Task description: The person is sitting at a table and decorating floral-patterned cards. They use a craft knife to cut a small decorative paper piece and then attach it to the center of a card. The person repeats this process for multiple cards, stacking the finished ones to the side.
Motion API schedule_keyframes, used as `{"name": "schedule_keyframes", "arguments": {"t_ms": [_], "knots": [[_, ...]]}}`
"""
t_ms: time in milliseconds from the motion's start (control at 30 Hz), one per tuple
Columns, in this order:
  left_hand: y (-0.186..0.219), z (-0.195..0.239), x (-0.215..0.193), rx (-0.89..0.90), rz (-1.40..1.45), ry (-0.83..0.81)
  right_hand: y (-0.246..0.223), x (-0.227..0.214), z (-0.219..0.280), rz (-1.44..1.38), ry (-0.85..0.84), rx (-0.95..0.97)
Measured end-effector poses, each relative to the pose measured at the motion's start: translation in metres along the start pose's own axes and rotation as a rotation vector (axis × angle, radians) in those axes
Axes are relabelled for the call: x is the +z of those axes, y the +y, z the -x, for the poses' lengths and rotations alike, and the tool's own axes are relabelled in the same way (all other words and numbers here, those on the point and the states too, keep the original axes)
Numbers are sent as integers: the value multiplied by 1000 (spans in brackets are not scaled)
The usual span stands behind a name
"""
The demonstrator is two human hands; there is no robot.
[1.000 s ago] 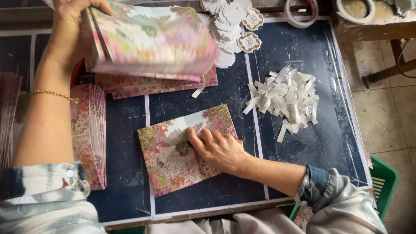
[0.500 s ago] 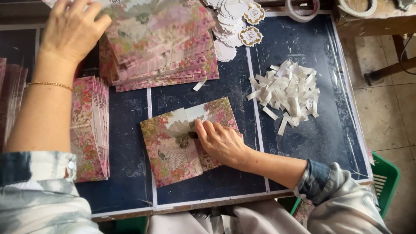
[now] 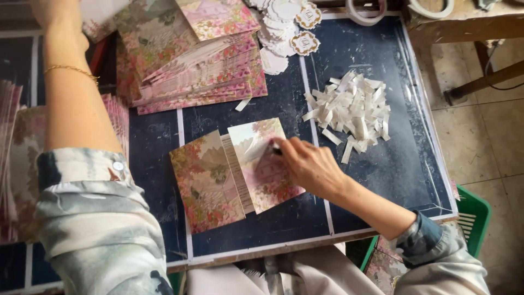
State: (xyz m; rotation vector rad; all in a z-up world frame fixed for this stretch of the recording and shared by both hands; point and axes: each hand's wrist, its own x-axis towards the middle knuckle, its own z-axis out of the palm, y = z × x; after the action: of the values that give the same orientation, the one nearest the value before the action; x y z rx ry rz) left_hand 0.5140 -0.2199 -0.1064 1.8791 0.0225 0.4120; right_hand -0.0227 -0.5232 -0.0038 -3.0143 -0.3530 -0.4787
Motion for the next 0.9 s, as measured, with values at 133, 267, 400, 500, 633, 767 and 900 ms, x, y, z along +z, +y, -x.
{"name": "schedule_keyframes", "arguments": {"t_ms": [133,267,400,500,633,767,900], "knots": [[4,-7,-9,-1,185,131,-7,13,4,154,71,-53],[47,37,-68,195,32,2,-7,17,0,256,100,-89],[67,69,-91,462,-167,-148,-7,18,-1,259,79,-101],[69,86,-92,664,-316,-266,-6,20,0,249,80,-97],[72,111,-88,933,-506,-430,-9,20,2,209,92,-73],[115,154,-107,1134,-643,-565,1,6,3,-177,-34,54],[201,239,-134,1192,-608,-406,43,-3,17,-550,-184,196]]}}
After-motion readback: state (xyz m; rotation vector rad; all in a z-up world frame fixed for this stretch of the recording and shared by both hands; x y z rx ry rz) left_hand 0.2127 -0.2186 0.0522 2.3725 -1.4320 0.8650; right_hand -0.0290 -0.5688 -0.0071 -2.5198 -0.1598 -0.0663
